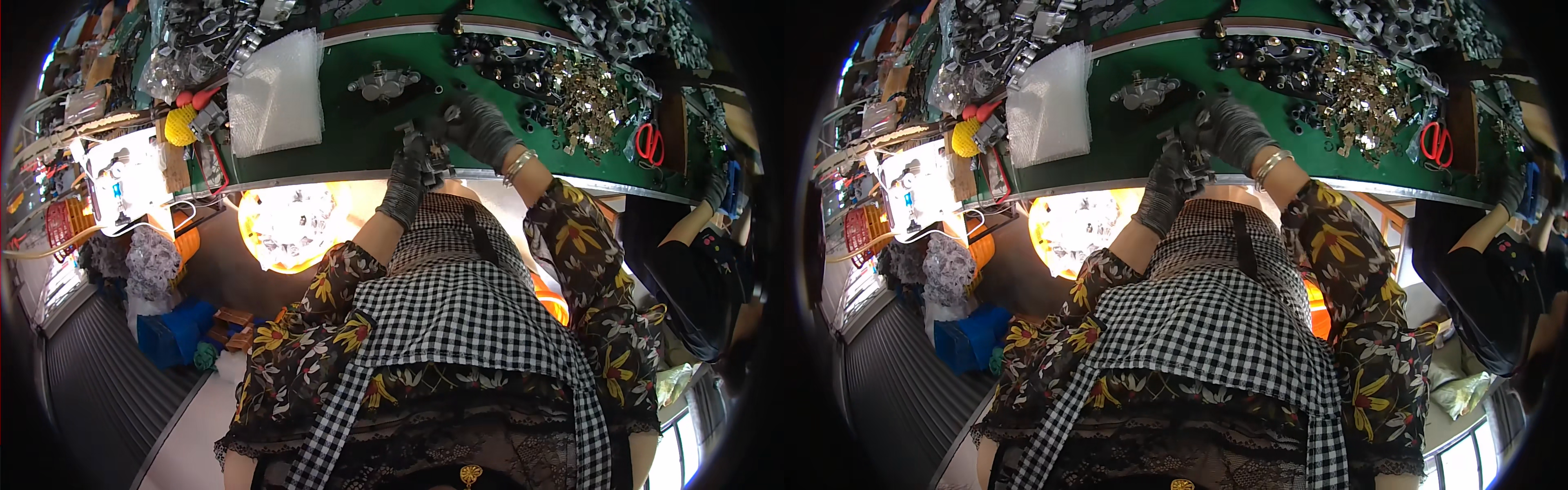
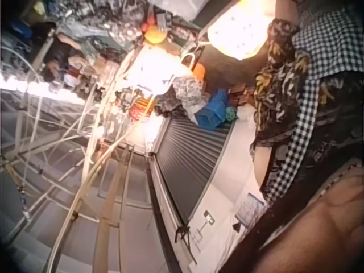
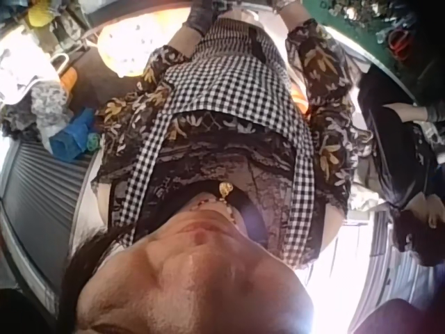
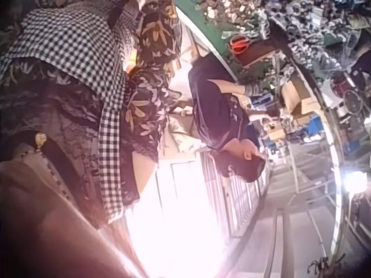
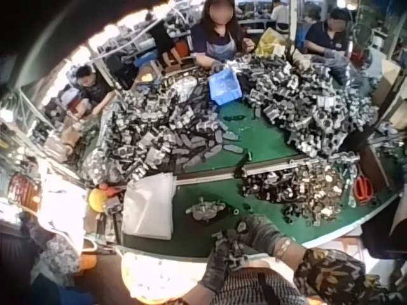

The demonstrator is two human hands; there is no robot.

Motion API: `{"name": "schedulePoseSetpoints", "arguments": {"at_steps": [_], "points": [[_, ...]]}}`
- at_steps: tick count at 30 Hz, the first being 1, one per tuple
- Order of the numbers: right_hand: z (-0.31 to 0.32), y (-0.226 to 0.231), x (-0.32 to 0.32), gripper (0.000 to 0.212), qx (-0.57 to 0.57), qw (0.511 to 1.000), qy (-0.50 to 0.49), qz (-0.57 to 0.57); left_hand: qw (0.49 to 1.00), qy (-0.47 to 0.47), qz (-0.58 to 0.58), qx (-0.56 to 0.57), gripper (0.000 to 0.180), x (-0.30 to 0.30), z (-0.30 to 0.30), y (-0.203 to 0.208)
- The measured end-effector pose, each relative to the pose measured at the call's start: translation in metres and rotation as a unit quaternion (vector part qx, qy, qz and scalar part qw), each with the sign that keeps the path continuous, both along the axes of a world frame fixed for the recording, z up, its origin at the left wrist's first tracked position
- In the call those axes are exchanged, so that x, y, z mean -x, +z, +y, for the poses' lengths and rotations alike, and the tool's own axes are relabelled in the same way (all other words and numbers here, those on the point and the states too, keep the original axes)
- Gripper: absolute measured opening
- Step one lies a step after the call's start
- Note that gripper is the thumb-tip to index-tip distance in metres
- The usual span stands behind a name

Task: Assembling small metal and plastic components at a factory workbench.

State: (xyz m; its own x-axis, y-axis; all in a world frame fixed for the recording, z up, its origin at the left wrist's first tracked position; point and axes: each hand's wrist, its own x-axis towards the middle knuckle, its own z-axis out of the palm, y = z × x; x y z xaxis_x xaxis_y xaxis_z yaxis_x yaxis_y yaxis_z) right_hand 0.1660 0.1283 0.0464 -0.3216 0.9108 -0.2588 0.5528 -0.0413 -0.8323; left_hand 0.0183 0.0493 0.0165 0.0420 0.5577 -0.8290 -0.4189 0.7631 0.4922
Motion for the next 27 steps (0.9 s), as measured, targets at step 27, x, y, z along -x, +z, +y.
{"name": "schedulePoseSetpoints", "arguments": {"at_steps": [27], "points": [[-0.002,0.046,-0.01,0.041,-0.007,0.813,-0.116,0.57,0.992,-0.029,0.123,0.008,0.057,-0.036,-0.022,0.003]]}}
